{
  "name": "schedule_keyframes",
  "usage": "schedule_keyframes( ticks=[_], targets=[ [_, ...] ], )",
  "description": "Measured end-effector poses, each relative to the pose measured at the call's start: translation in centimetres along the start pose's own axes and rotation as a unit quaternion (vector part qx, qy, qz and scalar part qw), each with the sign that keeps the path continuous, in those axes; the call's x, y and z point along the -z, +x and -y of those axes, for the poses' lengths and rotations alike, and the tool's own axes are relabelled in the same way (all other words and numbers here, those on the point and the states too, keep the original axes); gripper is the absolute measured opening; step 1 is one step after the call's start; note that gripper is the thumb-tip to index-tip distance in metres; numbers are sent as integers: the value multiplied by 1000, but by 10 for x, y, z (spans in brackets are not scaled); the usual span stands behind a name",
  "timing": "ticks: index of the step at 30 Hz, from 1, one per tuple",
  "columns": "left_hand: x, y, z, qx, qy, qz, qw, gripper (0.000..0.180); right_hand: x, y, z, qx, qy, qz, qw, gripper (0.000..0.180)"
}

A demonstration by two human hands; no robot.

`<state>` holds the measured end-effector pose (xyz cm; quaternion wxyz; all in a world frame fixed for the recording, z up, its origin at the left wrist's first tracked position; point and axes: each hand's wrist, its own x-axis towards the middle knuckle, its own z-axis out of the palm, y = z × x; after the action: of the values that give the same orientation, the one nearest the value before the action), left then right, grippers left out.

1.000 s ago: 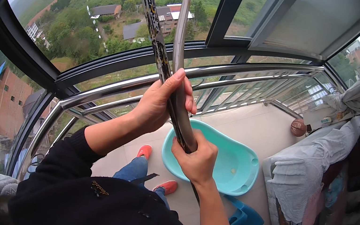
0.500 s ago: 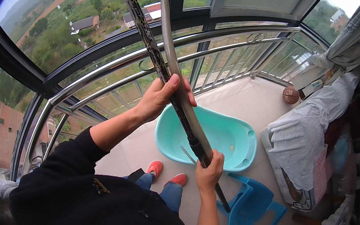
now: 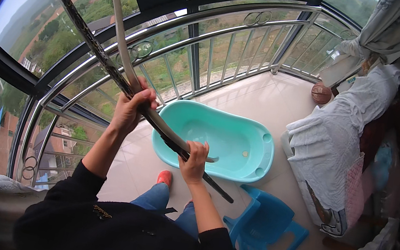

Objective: The person carries a basin and a long pole to a balcony, then attaches a cut plastic bottle to the pole using a string. The person repeatedly wraps and tightens the string to secure the bottle to the pole.

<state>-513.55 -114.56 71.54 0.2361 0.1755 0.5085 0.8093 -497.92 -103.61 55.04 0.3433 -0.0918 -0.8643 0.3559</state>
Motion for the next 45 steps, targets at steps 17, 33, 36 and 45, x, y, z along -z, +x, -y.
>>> schedule_keyframes(
  ticks=[17, 33, 36, 45],
  targets=[
    [83, 16, 145, -50, 161, -204, 964, 19, -63, -251, -319, -830, 183, 47, 525, 69],
    [120, -24, 240, -61, 287, -318, 902, 16, -195, -322, -419, -798, 203, -148, 548, 57],
    [127, -26, 237, -66, 288, -324, 899, 16, -192, -305, -439, -771, 198, -90, 598, 56],
    [140, -27, 234, -87, 294, -311, 900, 19, -238, -212, -495, -723, 173, 44, 667, 66]
  ],
)
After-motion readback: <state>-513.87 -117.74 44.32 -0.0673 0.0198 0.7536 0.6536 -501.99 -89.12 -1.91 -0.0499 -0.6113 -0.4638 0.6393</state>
